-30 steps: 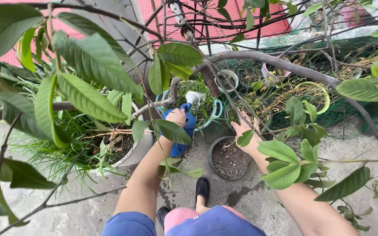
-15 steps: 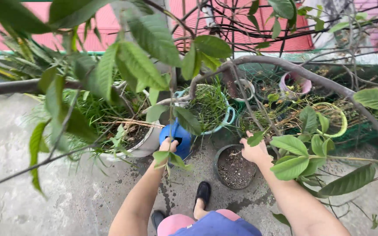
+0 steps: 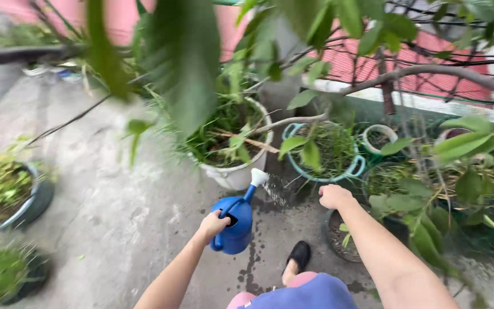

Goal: Watering several potted plants on a balcony and inspecting the soil.

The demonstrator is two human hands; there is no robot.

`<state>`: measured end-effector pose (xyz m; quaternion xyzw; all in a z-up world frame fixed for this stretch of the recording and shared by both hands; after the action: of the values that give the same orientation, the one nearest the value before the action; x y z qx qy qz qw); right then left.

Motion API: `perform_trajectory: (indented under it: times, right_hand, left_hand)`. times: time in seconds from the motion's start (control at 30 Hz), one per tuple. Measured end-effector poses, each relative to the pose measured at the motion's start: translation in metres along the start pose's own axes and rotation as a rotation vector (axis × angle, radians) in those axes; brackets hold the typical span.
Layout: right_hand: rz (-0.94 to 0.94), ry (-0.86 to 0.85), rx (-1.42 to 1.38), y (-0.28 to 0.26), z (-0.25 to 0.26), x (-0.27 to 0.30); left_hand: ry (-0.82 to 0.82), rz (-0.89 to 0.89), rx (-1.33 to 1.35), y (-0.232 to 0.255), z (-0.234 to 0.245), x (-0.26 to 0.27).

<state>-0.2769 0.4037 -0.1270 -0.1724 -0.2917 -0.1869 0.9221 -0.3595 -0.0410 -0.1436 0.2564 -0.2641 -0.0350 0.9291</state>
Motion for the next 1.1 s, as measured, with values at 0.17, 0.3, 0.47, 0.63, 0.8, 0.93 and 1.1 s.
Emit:
perform_trajectory:
  times: [0.17, 0.3, 0.47, 0.63, 0.8, 0.93, 1.1]
  right_hand:
    - [0.155, -0.014, 0.095, -0.132, -0.026, 0.041]
    - [0.295, 0.007, 0.178, -0.226, -0.059, 0.060]
    - [0.503, 0.006, 0.210, -0.334, -0.096, 0.105]
    - [0.662, -0.010, 0.333, -0.417, -0.112, 0.155]
    - [0.758, -0.009, 0.493, -0.472, -0.116, 0.210]
    - [0.927, 0.099, 0.392, -0.483, -0.115, 0.257]
    - [1.018, 0.169, 0.392, -0.446, -0.123, 0.318]
  left_hand:
    - [0.022, 0.214, 0.210, -0.107, 0.068, 0.100]
    - [0.148, 0.257, 0.197, -0.215, 0.092, 0.149]
    - [0.357, 0.376, 0.230, -0.278, 0.150, 0.262]
    - [0.514, 0.497, 0.507, -0.322, 0.156, 0.359]
    - [0.631, 0.537, 0.771, -0.392, 0.124, 0.418]
    - [0.748, 0.560, 0.795, -0.390, 0.119, 0.467]
    - [0.837, 0.638, 0.706, -0.364, 0.121, 0.514]
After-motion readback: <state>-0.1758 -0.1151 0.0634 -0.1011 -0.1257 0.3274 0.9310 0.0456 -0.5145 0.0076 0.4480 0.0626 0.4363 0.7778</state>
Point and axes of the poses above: each hand's wrist, its own x-axis away from the middle knuckle, its own z-axis out of the back of the hand, y = z × x, the point moved 4 cm from there along -x, towards the middle knuckle, and after that the axes turned 3 degrees about -x, right-handed, at the moved point
